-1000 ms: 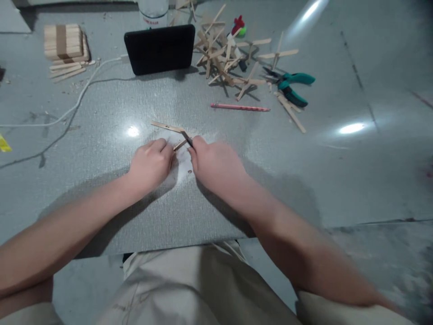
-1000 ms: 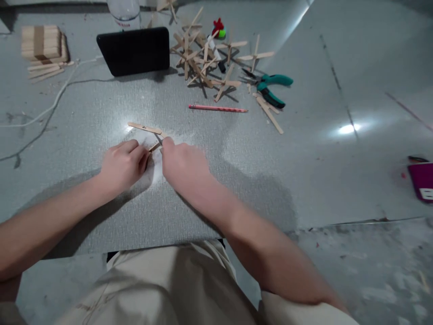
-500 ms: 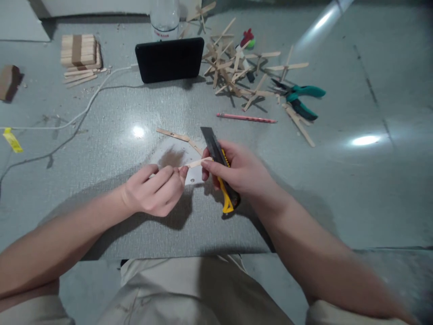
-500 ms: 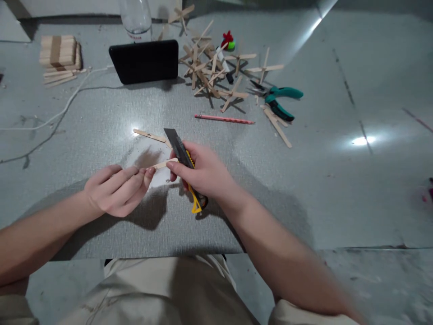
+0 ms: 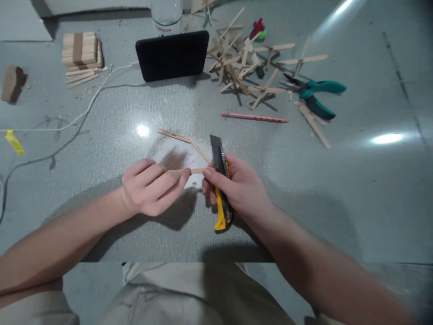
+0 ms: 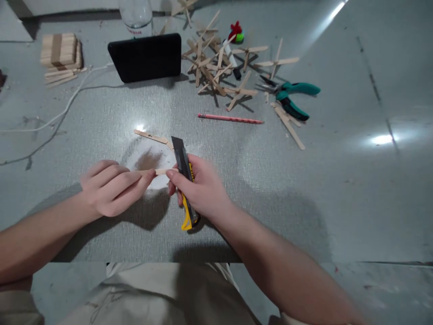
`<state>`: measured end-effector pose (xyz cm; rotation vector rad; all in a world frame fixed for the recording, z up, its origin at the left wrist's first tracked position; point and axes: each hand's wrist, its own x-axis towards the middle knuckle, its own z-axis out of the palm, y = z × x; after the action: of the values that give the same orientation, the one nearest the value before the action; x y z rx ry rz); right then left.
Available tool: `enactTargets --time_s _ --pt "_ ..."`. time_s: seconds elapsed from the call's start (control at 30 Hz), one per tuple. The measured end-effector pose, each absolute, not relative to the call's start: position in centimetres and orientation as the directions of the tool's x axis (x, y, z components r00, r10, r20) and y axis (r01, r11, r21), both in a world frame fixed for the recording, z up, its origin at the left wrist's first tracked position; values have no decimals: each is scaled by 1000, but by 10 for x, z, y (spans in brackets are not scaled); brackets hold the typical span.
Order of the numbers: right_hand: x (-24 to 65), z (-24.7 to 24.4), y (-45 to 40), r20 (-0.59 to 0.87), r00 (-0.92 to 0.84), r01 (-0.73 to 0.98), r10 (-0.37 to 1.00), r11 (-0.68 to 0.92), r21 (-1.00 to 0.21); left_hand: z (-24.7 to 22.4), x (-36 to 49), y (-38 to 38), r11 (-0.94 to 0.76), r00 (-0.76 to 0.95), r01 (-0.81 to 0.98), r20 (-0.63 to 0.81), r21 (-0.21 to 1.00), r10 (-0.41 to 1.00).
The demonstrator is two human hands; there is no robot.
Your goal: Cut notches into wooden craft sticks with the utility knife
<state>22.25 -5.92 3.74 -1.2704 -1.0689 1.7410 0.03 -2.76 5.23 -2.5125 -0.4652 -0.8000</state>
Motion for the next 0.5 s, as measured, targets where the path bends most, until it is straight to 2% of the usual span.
enactTargets --time_s 0.17,0.3,0.37,0.5 --pt "222 37 -61 -359 -257 -84 897 -390 -917 54 -2 -26 -877 774 371 623 -306 110" --pt "223 36 -61 -363 -266 -108 893 -402 -909 53 0 -24 -923 756 375 605 -87 250" --pt "223 35 -61 -369 -268 -129 890 -413 -902 53 -1 -24 -921 760 388 578 -38 297" --pt "224 35 -61 -379 -274 -123 884 -423 -898 51 -3 -26 -898 771 378 613 -224 171"
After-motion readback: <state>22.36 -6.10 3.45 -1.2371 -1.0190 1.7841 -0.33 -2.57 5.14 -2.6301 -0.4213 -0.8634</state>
